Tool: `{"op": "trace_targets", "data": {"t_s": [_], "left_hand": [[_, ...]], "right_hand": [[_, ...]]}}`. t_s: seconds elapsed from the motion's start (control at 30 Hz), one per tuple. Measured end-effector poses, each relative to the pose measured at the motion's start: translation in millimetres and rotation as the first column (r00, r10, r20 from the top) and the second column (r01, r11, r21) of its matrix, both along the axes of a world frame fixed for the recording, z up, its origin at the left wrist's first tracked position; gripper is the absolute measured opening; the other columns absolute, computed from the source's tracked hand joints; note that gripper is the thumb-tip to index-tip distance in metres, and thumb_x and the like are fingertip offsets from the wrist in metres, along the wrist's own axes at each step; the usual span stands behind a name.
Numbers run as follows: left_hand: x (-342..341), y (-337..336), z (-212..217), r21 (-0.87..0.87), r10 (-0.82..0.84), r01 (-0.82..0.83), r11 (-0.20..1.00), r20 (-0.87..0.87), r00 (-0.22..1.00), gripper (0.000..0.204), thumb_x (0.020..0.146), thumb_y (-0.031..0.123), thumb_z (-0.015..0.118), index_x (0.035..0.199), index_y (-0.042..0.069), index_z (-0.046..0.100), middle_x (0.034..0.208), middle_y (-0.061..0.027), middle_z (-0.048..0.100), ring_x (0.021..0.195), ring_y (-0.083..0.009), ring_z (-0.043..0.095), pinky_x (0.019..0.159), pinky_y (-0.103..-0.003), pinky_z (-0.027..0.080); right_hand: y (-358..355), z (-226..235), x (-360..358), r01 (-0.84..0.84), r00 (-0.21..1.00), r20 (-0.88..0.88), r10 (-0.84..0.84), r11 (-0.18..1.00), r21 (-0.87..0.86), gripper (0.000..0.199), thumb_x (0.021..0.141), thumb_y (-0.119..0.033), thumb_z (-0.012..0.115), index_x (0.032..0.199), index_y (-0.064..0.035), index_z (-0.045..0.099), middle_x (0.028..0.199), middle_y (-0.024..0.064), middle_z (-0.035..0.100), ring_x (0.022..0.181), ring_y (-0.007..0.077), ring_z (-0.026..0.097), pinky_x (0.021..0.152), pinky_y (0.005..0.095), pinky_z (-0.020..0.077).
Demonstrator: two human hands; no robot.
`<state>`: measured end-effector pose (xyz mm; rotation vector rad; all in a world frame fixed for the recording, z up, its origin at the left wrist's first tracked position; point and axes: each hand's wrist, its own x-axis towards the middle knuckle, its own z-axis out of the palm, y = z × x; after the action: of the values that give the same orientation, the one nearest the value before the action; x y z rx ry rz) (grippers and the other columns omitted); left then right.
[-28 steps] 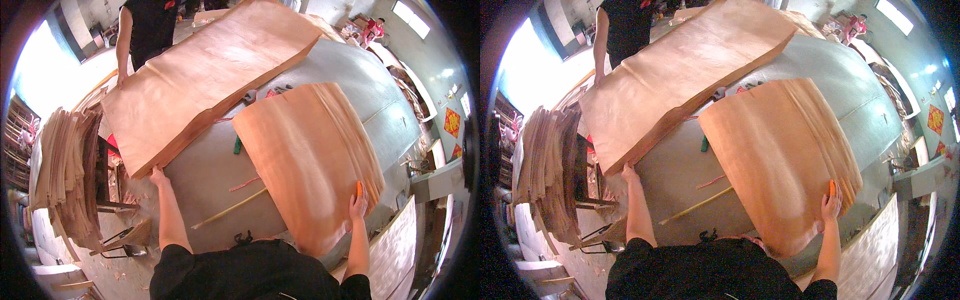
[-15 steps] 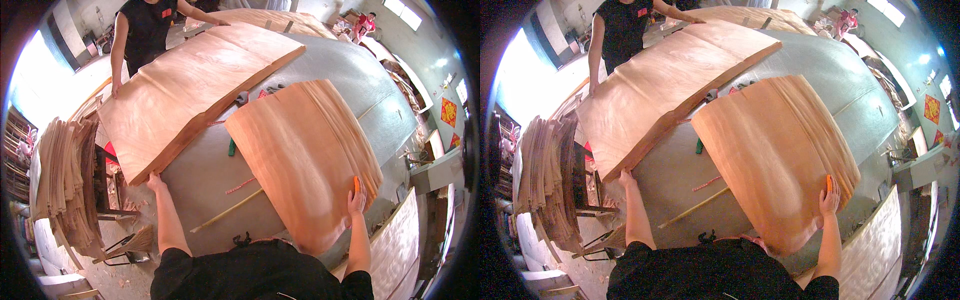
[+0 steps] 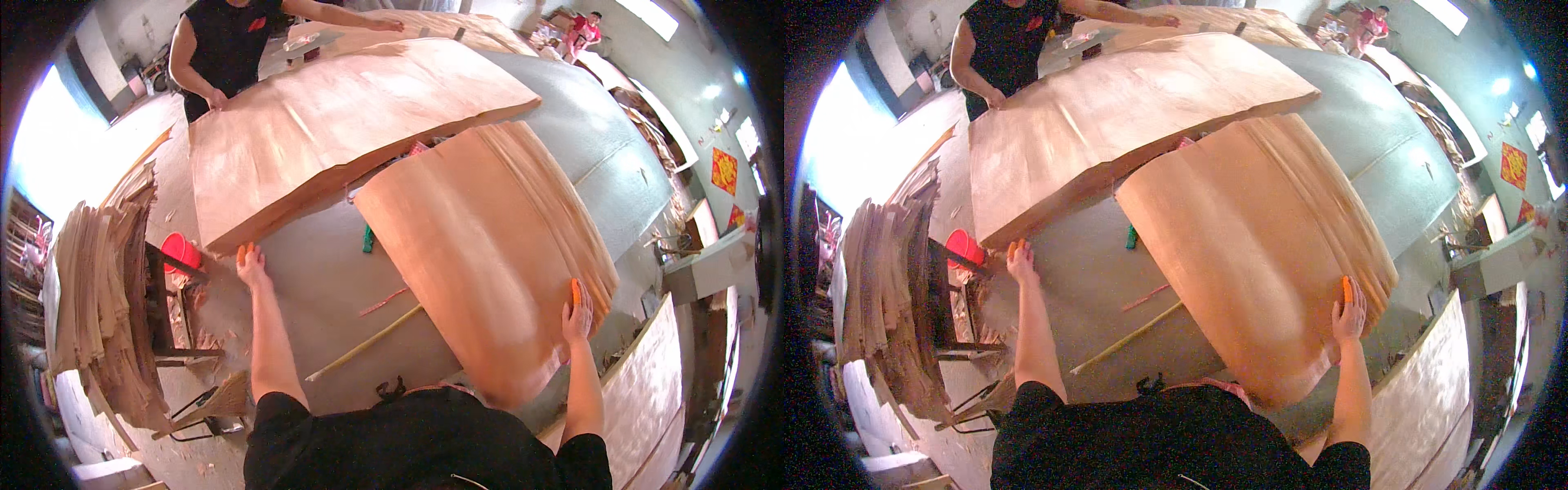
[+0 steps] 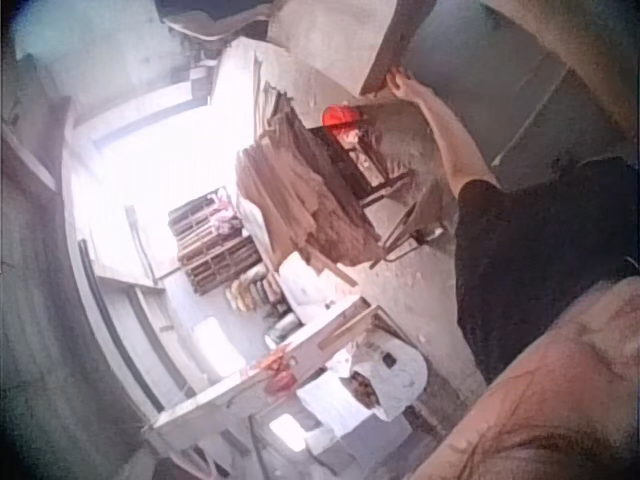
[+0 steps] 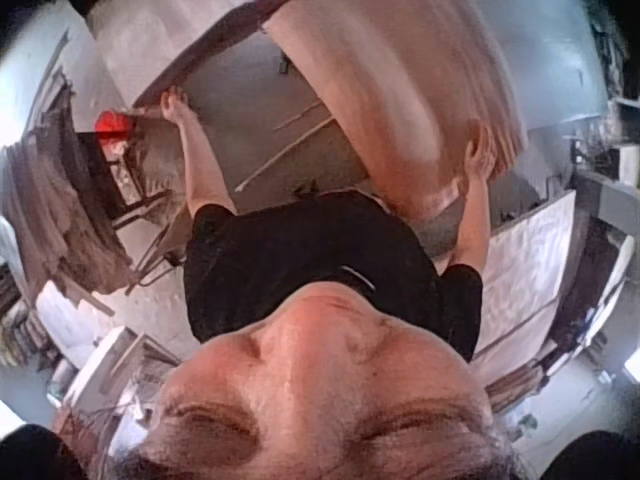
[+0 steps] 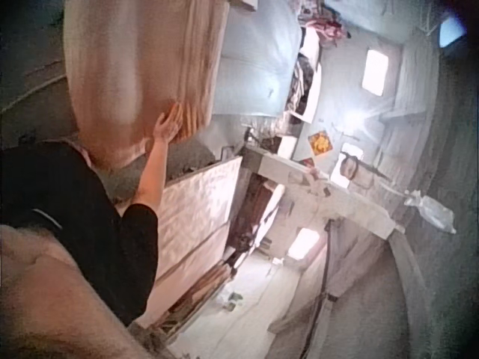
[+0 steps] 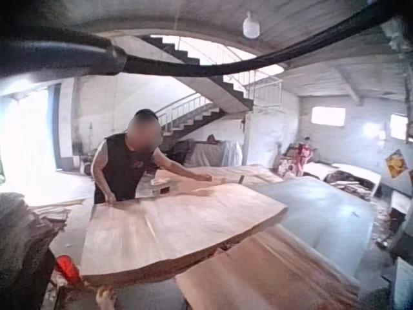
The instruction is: The person uses a utility knife to cut thin wood veneer sheets on a workbench, following a template shape. They repeatedly cut, lift, and stack the cut pieces, then move to another table to stack the finished pieces with a coworker.
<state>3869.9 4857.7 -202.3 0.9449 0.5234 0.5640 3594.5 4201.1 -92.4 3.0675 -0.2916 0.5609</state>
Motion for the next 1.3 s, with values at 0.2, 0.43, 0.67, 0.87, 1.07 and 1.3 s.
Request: {"op": "trace_targets", "data": {"t_s": [0.2,0.43,0.67,0.87,1.07,1.3], "left_hand": [[-8.4,-68.3,14.4,0.201,-0.075,0.085,0.976,-0.058,0.995,0.035,0.083,0.01,0.049,0.117,0.005,0.041,0.109,-0.0038,0.054,0.09,-0.0123,0.053,0.073,-0.024,0.042],[-55.2,-157.8,41.0,0.259,-0.445,0.468,0.845,-0.147,0.884,0.036,0.086,0.014,0.048,0.12,0.004,0.042,0.113,-0.0048,0.053,0.092,-0.0113,0.051,0.077,-0.025,0.042],[-148.3,-227.7,58.5,0.231,-0.711,0.756,0.613,-0.258,0.655,0.042,0.088,0.011,0.046,0.127,0.001,0.034,0.126,-0.0089,0.039,0.108,-0.0165,0.042,0.088,-0.029,0.036],[-218.1,-237.0,72.8,0.567,-0.717,0.675,0.472,-0.199,0.669,0.044,0.087,0.008,0.044,0.128,0.001,0.031,0.125,-0.0098,0.037,0.11,-0.0173,0.039,0.093,-0.03,0.031],[-278.0,-267.3,61.7,0.492,-0.732,0.801,0.341,-0.395,0.555,0.045,0.085,0.008,0.047,0.127,0.0,0.033,0.127,-0.0123,0.037,0.116,-0.0204,0.038,0.094,-0.03,0.031],[-303.9,-316.9,42.2,0.26,-0.787,0.869,0.421,-0.371,0.492,0.045,0.086,0.012,0.049,0.126,-0.002,0.032,0.124,-0.0117,0.041,0.115,-0.0196,0.038,0.098,-0.031,0.029]], "right_hand": [[2.0,-1.6,1.0,0.011,1.0,0.009,-0.011,1.0,0.008,0.054,0.077,-0.013,0.051,0.129,-0.0078,0.034,0.13,0.0116,0.038,0.119,0.0295,0.036,0.1,0.0396,0.0275],[3.4,2.3,0.9,0.073,0.997,-0.002,-0.073,0.996,0.049,0.054,0.076,-0.015,0.053,0.127,-0.0083,0.036,0.129,0.0117,0.039,0.118,0.0293,0.037,0.099,0.0392,0.0279],[-2.5,20.9,-5.9,0.287,0.958,0.04,-0.286,0.958,-0.028,0.061,0.076,-0.029,0.057,0.129,-0.0098,0.033,0.128,0.0124,0.039,0.119,0.0274,0.036,0.1,0.0399,0.0252],[-51.1,15.3,-62.9,0.473,0.881,-0.092,-0.464,0.852,0.227,0.074,0.077,-0.042,0.056,0.134,-0.0093,0.022,0.128,0.0141,0.038,0.12,0.0291,0.035,0.1,0.0387,0.0266],[-56.5,-6.7,-66.0,0.172,0.899,0.184,-0.398,0.706,0.687,0.078,0.076,-0.035,0.06,0.134,-0.0042,0.018,0.126,0.0182,0.038,0.117,0.0315,0.037,0.096,0.0379,0.0328],[-54.5,-30.2,-64.7,0.152,0.867,0.245,-0.434,0.698,0.699,0.079,0.076,-0.032,0.063,0.135,-0.0045,0.018,0.13,0.0204,0.03,0.12,0.031,0.032,0.1,0.0374,0.0275]]}}
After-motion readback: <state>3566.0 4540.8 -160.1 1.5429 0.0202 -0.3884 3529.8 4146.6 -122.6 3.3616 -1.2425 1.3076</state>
